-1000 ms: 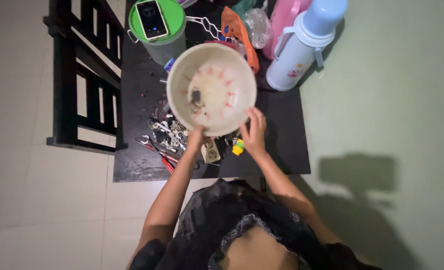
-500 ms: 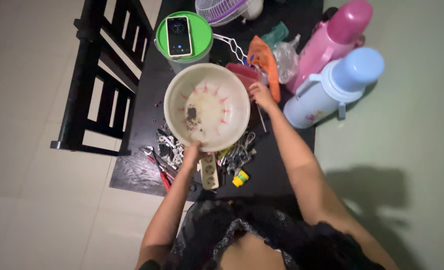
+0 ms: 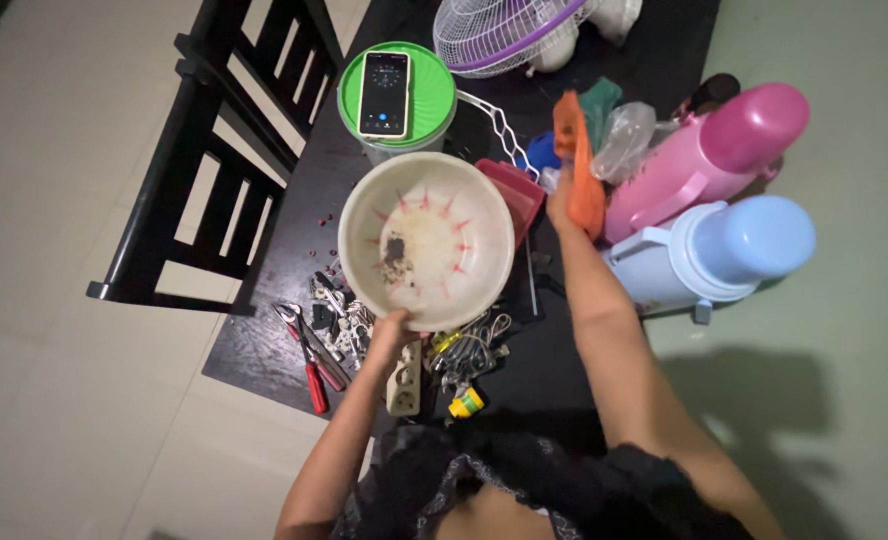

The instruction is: The person sorts a mixed pile of small tools and hardware from a white bowl onto a black table, handling items one by one. After emptying the bowl, they wipe its interior with a blue cloth.

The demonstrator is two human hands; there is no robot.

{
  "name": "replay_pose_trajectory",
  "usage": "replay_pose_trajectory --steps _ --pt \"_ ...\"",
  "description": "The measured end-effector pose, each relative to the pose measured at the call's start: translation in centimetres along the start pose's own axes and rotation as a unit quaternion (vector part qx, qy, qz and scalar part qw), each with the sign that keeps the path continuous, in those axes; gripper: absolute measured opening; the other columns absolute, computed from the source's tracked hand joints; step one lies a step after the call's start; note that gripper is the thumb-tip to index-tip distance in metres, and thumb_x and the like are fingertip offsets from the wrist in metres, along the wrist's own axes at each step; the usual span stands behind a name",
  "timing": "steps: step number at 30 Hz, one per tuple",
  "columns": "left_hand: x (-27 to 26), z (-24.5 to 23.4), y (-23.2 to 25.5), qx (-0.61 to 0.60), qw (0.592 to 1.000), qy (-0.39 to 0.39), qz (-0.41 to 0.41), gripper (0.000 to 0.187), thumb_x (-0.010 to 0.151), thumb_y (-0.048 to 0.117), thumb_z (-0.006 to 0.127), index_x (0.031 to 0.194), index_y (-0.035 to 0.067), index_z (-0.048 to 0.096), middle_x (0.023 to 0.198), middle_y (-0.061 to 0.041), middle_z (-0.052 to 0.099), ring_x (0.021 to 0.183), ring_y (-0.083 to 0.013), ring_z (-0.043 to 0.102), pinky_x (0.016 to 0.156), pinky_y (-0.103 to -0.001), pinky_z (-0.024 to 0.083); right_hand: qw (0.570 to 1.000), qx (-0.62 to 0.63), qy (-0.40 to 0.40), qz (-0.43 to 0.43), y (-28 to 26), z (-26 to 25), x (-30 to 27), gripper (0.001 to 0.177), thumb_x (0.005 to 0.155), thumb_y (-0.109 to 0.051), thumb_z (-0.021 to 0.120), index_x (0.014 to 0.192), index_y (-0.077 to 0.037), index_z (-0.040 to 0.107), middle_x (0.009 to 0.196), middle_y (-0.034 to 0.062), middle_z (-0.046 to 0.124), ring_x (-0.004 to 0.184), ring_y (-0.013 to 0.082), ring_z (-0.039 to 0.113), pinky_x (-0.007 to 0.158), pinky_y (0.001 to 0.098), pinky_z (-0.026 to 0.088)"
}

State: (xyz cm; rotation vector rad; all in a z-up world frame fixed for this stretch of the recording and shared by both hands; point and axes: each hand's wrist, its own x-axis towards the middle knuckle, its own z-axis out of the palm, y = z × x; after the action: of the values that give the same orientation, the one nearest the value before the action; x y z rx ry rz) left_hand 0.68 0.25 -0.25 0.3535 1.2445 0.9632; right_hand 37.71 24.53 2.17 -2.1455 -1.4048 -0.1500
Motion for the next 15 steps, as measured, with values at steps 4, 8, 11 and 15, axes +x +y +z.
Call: replay_pose_trajectory --steps 4,8,11,15 --pt "-0.2 0.7 0.4 0.009 1.000 -0.003 0.019 0.048 0.085 0.012 0.054 0.129 -0.008 0.048 0.113 -0.024 0.065 0.089 -0.0346 0.072 0.069 -0.043 0.064 0.997 0.000 -0.018 0.082 0.3 0.3 -0.9 0.054 0.094 -0.016 0.063 0.146 -0.009 0.049 0.137 0.0225 0.061 0.125 0.0407 0.060 0.104 0.0446 0.047" --pt "-0.4 1.2 0.4 0.013 1.000 0.007 0.002 0.047 0.088 0.013 0.055 0.125 -0.015 0.051 0.110 -0.027 0.066 0.085 -0.0373 0.072 0.070 -0.042 0.065 0.996 0.049 -0.025 0.076 1.2 0.4 -0.7 0.050 0.095 -0.018 0.063 0.143 -0.007 0.053 0.135 0.0228 0.062 0.124 0.0407 0.060 0.104 0.0448 0.047" --pt "-0.6 1.3 0.5 0.015 1.000 0.003 -0.001 0.047 0.088 0.014 0.055 0.125 -0.016 0.052 0.110 -0.026 0.066 0.084 -0.0359 0.072 0.070 -0.040 0.065 0.990 0.132 -0.008 0.046 1.9 0.0 1.4 0.047 0.096 -0.019 0.063 0.140 -0.005 0.055 0.134 0.0230 0.063 0.123 0.0407 0.060 0.104 0.0450 0.047" --pt "-1.3 1.8 0.5 0.027 1.000 -0.007 0.002 0.049 0.089 0.014 0.055 0.128 -0.017 0.051 0.110 -0.026 0.067 0.084 -0.0359 0.071 0.073 -0.038 0.064 0.988 0.142 0.066 0.015 2.2 -0.6 5.0 0.043 0.097 -0.021 0.064 0.137 -0.004 0.059 0.133 0.0233 0.064 0.122 0.0408 0.060 0.105 0.0452 0.047"
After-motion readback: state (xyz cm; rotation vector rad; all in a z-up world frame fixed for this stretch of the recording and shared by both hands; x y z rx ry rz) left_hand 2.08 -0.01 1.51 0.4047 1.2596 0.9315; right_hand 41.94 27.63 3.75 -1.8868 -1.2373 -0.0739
